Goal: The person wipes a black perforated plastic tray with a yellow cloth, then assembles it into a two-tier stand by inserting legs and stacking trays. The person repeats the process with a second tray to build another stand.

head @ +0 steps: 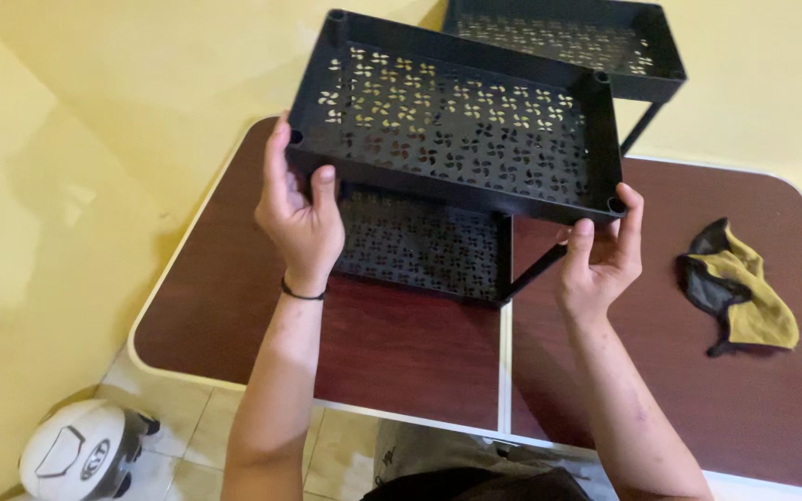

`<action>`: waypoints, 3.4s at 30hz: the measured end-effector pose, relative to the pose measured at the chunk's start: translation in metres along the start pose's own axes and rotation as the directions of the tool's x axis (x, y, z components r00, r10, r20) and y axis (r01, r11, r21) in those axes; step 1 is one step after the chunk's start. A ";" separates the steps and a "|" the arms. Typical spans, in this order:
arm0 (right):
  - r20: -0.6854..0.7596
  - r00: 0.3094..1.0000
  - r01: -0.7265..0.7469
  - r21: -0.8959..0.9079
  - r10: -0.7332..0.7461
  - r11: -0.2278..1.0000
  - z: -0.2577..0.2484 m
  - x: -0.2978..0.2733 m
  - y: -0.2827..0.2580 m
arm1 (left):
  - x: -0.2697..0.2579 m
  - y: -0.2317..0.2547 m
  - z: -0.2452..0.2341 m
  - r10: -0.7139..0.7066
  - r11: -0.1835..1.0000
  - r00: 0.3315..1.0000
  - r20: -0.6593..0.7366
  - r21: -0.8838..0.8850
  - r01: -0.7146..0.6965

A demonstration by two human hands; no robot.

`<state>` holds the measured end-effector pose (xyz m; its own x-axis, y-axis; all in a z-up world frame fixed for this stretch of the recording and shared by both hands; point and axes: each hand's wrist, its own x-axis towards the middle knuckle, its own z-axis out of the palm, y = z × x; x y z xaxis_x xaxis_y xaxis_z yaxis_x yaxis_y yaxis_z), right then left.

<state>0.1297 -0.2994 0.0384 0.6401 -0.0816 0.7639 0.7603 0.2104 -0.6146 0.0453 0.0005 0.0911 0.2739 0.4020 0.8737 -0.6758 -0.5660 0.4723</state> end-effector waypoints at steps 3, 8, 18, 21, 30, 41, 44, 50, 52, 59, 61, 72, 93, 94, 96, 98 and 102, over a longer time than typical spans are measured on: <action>-0.059 0.994 0.094 0.006 -0.093 0.996 -0.021 0.009 -0.005 | 0.001 0.016 0.020 0.068 0.993 0.998 0.009 -0.094 -0.067; -0.077 0.987 0.139 0.021 -0.138 0.990 -0.070 0.018 -0.015 | -0.013 0.034 0.058 0.084 0.989 0.996 0.016 -0.123 -0.081; -0.149 0.984 0.081 -0.124 -0.099 0.989 -0.131 0.011 0.002 | -0.056 0.034 0.113 0.025 0.982 0.998 0.057 -0.187 -0.014; -0.158 0.982 0.083 -0.123 -0.102 0.989 -0.131 0.006 0.006 | -0.059 0.033 0.112 0.019 0.985 0.998 0.067 -0.174 -0.007; -0.110 0.990 0.088 0.018 -0.085 0.996 -0.124 0.016 0.007 | -0.058 0.040 0.101 -0.015 0.994 0.995 0.104 -0.110 0.026; 0.126 0.977 0.184 -0.092 -0.171 0.979 -0.128 0.040 0.016 | -0.042 0.008 0.090 0.008 0.927 0.961 0.277 -0.363 0.097; 0.157 0.973 0.185 -0.072 -0.172 0.980 -0.128 0.046 0.018 | -0.043 -0.003 0.097 0.051 0.961 0.978 0.204 -0.277 0.008; 0.071 0.958 0.286 -0.156 -0.278 0.946 -0.124 0.053 0.025 | -0.047 -0.012 0.101 0.144 0.979 0.978 0.153 -0.167 -0.118; 0.038 0.950 0.312 -0.194 -0.311 0.930 -0.123 0.054 0.030 | -0.045 -0.012 0.102 0.110 0.977 0.982 0.152 -0.195 -0.080; -0.021 0.949 0.299 -0.260 -0.315 0.918 -0.125 0.049 0.044 | -0.043 -0.020 0.101 0.151 0.987 0.980 0.132 -0.069 -0.143; -0.032 0.947 0.300 -0.267 -0.319 0.916 -0.125 0.050 0.045 | -0.044 -0.022 0.100 0.148 0.988 0.980 0.133 -0.060 -0.141; -0.068 0.971 0.218 -0.146 -0.229 0.965 -0.128 0.040 0.054 | -0.032 0.024 0.104 0.158 0.957 0.974 0.160 0.218 -0.191; -0.096 0.961 0.235 -0.216 -0.260 0.948 -0.117 0.027 0.069 | -0.029 0.101 0.339 -0.246 0.911 0.286 0.926 0.322 -0.258; -0.110 0.962 0.223 -0.211 -0.250 0.952 -0.117 0.026 0.070 | -0.028 0.100 0.337 -0.268 0.905 0.274 0.924 0.339 -0.258; -0.138 0.963 0.203 -0.197 -0.232 0.959 -0.115 0.028 0.072 | -0.024 0.103 0.333 -0.312 0.890 0.251 0.917 0.374 -0.260; -0.169 0.960 0.187 -0.206 -0.223 0.961 -0.114 0.030 0.072 | -0.021 0.110 0.332 -0.299 0.888 0.270 0.915 0.371 -0.272; -0.223 0.952 0.175 -0.169 -0.211 0.970 -0.112 0.027 0.074 | -0.021 0.118 0.330 -0.270 0.888 0.291 0.918 0.354 -0.292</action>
<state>0.2155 -0.3950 -0.0080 0.4737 -0.3390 0.8128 0.8683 0.0255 -0.4954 0.1860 -0.3124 0.1667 0.8903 -0.3908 0.2336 -0.4381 -0.8751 0.2056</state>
